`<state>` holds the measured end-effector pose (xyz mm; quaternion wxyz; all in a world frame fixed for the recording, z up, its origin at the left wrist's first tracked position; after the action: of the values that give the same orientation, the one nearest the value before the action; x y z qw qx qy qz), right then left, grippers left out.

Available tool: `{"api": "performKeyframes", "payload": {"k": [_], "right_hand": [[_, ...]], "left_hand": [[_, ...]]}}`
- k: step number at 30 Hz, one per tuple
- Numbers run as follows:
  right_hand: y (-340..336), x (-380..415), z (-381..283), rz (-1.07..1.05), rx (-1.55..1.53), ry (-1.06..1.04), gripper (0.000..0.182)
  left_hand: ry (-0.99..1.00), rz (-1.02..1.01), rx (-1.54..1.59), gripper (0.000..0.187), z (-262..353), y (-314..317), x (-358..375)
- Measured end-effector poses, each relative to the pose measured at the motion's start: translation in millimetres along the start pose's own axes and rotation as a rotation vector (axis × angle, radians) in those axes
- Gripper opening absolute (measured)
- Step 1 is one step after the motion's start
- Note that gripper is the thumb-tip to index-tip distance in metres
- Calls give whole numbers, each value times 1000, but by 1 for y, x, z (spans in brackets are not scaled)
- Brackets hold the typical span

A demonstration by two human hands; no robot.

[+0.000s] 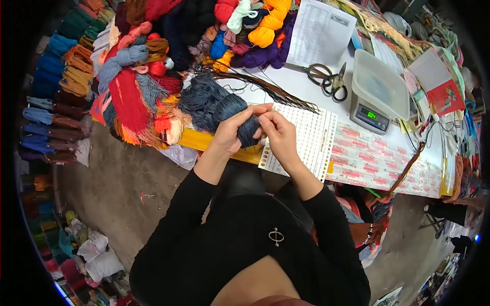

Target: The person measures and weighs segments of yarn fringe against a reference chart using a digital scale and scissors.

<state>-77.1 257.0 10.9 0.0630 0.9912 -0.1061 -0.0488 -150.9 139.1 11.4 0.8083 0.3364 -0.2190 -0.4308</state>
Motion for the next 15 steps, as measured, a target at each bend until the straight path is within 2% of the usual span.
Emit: {"api": "performKeyframes", "payload": {"k": [4,7,8,10,11,12,13,14,15], "right_hand": [[-5,9,-1,65,-260,80,14],[-18,12,2,51,-33,-71,14],[-24,11,-7,40,106,-206,13],[-46,13,-25,133,-458,-31,10],[-74,14,-33,77,-709,-160,11],[-104,21,-47,133,-770,-183,11],[-150,31,-42,153,-726,-301,11],[-187,44,-53,249,-754,-319,12],[-231,58,-59,285,-762,-380,10]], "left_hand": [[-19,95,-37,37,4,15,-4],[101,353,-55,34,-2,3,-11],[115,295,-74,31,-2,-7,-12],[-25,240,-90,33,10,-24,-9],[-94,213,-97,34,20,-33,-6],[-41,316,-103,35,36,-47,-3],[12,417,-112,35,57,-65,-1],[146,405,108,33,79,-86,5],[368,444,32,27,103,-96,10]]}}
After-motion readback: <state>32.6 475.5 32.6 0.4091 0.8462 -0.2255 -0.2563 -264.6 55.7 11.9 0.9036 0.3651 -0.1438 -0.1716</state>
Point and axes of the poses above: each hand's wrist, its own x-axis away from the middle knuckle, its own y-axis out of the palm, z = x × y, the point moved 1 cm from there along -x, towards the middle knuckle, and after that the axes turned 7 degrees about -z, right-handed, at the moved point
